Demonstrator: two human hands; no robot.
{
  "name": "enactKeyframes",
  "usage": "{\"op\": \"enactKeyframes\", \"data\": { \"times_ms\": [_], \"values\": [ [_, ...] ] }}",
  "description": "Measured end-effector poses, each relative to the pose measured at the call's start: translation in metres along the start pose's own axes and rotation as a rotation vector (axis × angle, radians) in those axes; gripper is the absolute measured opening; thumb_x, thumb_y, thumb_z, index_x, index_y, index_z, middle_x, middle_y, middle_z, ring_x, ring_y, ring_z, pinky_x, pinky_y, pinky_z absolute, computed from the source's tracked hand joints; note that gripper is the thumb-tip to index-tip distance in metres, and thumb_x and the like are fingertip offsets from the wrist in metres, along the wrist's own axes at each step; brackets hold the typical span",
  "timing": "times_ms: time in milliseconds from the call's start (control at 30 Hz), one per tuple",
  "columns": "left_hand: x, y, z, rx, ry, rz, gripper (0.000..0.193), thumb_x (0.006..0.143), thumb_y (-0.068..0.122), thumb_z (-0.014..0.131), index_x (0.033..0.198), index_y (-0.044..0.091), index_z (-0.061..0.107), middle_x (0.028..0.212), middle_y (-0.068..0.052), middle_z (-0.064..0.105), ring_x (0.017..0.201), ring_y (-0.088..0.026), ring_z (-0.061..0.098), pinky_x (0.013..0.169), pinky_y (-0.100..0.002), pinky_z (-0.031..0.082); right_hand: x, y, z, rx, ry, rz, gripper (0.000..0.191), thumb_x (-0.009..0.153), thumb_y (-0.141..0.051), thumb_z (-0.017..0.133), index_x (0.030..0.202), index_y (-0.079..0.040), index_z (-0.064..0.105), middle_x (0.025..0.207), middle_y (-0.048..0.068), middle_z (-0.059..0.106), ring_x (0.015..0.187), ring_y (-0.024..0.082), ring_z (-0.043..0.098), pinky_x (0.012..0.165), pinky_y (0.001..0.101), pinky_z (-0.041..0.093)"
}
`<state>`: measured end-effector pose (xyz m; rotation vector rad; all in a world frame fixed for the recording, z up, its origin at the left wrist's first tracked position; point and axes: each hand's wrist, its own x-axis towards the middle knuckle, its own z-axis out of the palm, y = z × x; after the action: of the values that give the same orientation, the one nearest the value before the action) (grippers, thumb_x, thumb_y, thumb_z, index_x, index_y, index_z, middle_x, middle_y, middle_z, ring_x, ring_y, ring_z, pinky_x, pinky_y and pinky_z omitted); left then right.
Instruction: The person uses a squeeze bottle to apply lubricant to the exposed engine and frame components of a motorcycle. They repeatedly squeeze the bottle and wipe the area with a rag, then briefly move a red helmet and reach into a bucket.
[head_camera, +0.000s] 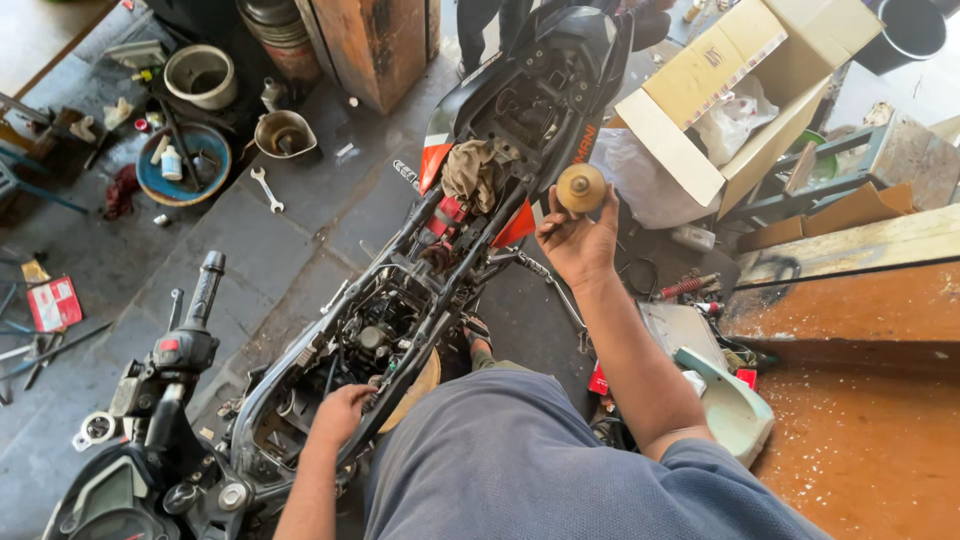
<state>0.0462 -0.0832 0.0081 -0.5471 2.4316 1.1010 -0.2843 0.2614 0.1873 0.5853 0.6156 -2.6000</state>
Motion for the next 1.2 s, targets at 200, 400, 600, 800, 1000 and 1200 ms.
{"op": "enactKeyframes", "data": {
  "times_ms": [200,400,600,800,1000,1200],
  "values": [
    [-0.007,0.014,0.013,0.088,0.124,0.22,0.035,0.076,-0.001,0.064,0.101,0.016,0.08,0.102,-0.012,0.067,0.101,-0.034,0.066,0.087,-0.042,0.053,-0.005,0.002,-0.008,-0.014,0.025,0.015,0.065,0.083,-0.067,0.069,0.118,-0.012,0.063,0.108,0.006,0.071,0.07,0.014,0.058,0.068,0.031,0.048],
    [-0.007,0.01,0.012,-0.036,0.164,0.178,0.041,0.08,-0.007,0.055,0.105,0.016,0.078,0.107,-0.01,0.071,0.102,-0.032,0.069,0.089,-0.04,0.055,-0.006,-0.004,-0.01,0.009,0.013,-0.008,0.067,0.085,-0.067,0.069,0.12,-0.01,0.064,0.109,0.006,0.071,0.071,0.014,0.058,0.069,0.0307,0.048],
    [-0.008,0.01,0.017,-0.051,0.221,0.179,0.032,0.084,-0.002,0.061,0.102,0.016,0.079,0.107,-0.009,0.074,0.102,-0.03,0.07,0.09,-0.038,0.055,-0.007,-0.006,-0.014,0.002,0.041,-0.017,0.066,0.084,-0.067,0.067,0.119,-0.011,0.064,0.107,0.006,0.072,0.069,0.013,0.058,0.067,0.0302,0.048],
    [-0.008,0.016,0.025,-0.097,0.237,0.163,0.036,0.085,-0.004,0.059,0.107,0.017,0.078,0.112,-0.009,0.074,0.104,-0.029,0.071,0.091,-0.038,0.056,-0.009,0.012,-0.017,-0.026,0.078,0.023,0.071,0.085,-0.068,0.066,0.121,-0.007,0.063,0.104,0.008,0.073,0.069,0.012,0.059,0.065,0.0293,0.049],
    [-0.014,0.021,0.03,-0.116,0.324,0.16,0.033,0.089,0.0,0.06,0.111,0.017,0.077,0.115,-0.009,0.074,0.109,-0.031,0.068,0.094,-0.039,0.053,-0.005,0.061,-0.019,-0.186,0.13,0.148,0.074,0.086,-0.069,0.065,0.123,-0.005,0.061,0.095,0.008,0.071,0.067,0.012,0.059,0.06,0.0301,0.051],
    [-0.012,0.03,0.038,-0.026,0.33,0.203,0.034,0.086,0.0,0.059,0.111,0.015,0.076,0.117,-0.006,0.074,0.108,-0.032,0.065,0.097,-0.041,0.05,-0.017,0.12,-0.027,-0.285,0.072,0.435,0.076,0.086,-0.07,0.063,0.123,-0.003,0.06,0.095,0.009,0.066,0.069,0.016,0.062,0.062,0.0341,0.055]
  ]
}}
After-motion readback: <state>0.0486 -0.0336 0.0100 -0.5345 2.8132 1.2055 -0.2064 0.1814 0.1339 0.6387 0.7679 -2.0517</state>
